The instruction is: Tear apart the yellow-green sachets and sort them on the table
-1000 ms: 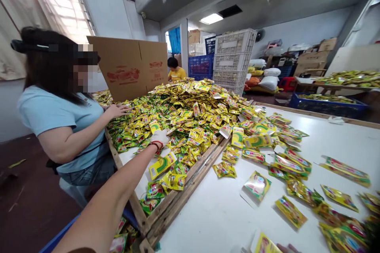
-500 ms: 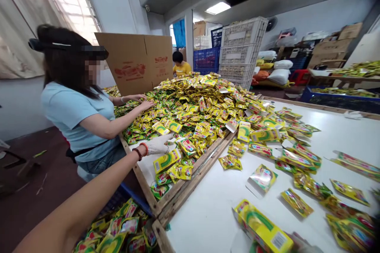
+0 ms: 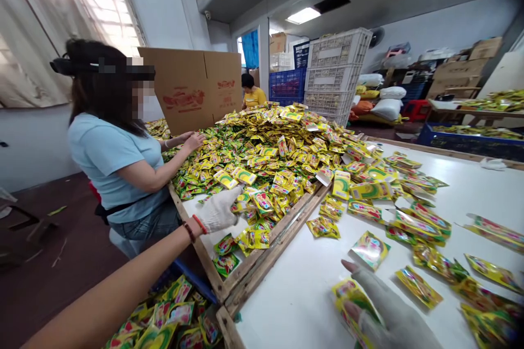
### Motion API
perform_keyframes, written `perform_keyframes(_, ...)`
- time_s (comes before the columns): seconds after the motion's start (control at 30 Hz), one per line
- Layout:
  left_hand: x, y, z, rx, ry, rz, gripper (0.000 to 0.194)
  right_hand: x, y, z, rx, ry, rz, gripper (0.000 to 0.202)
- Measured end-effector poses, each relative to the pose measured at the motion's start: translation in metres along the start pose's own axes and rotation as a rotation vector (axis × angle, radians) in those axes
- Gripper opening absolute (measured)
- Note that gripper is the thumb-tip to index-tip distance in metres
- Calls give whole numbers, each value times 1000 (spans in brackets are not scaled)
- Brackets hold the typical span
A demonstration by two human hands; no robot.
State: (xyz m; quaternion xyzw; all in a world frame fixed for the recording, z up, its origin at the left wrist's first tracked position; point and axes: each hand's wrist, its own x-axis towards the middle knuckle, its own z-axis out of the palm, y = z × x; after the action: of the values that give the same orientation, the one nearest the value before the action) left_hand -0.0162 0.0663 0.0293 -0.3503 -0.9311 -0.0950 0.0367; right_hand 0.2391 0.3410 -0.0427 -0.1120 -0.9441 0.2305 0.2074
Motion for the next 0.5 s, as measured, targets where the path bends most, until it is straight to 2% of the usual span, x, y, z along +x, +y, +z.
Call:
perform_keyframes(0.03, -6, 13, -6, -81, 9, 90, 66, 16, -8, 3, 48, -12, -9, 47)
perform_keyframes(0.1, -13, 36, -16, -256, -48, 339, 98, 52, -23, 9, 179, 5, -27, 47)
perform_keyframes(0.13, -11, 42, -18, -296, -68, 437, 106, 71, -30, 13, 251, 35, -26, 47)
perform_keyframes(0.17, -5, 43, -18, -305, -67, 468, 105, 90, -38, 18, 309, 68, -13, 46)
perform_keyframes(0.2, 5, 38, -15, -266, -52, 436, 95, 108, -47, 23, 349, 84, -3, 46)
perform_keyframes(0.23, 18, 27, -10, -196, -27, 351, 79, 124, -58, 30, 361, 66, -6, 45)
perform_keyframes(0.3, 52, -8, 4, 11, 21, 68, 53, 150, -80, 47, 300, -38, -57, 41)
perform_keyframes(0.33, 69, -29, 12, 53, 9, -4, 49, 160, -92, 58, 237, -109, -103, 41)
perform_keyframes(0.4, 100, -68, 26, 113, -14, -83, 56, 174, -112, 83, 66, -199, -160, 49)
perform_keyframes(0.5, 128, -102, 38, 157, -34, -102, 56, 190, -131, 113, -198, -247, -180, 58)
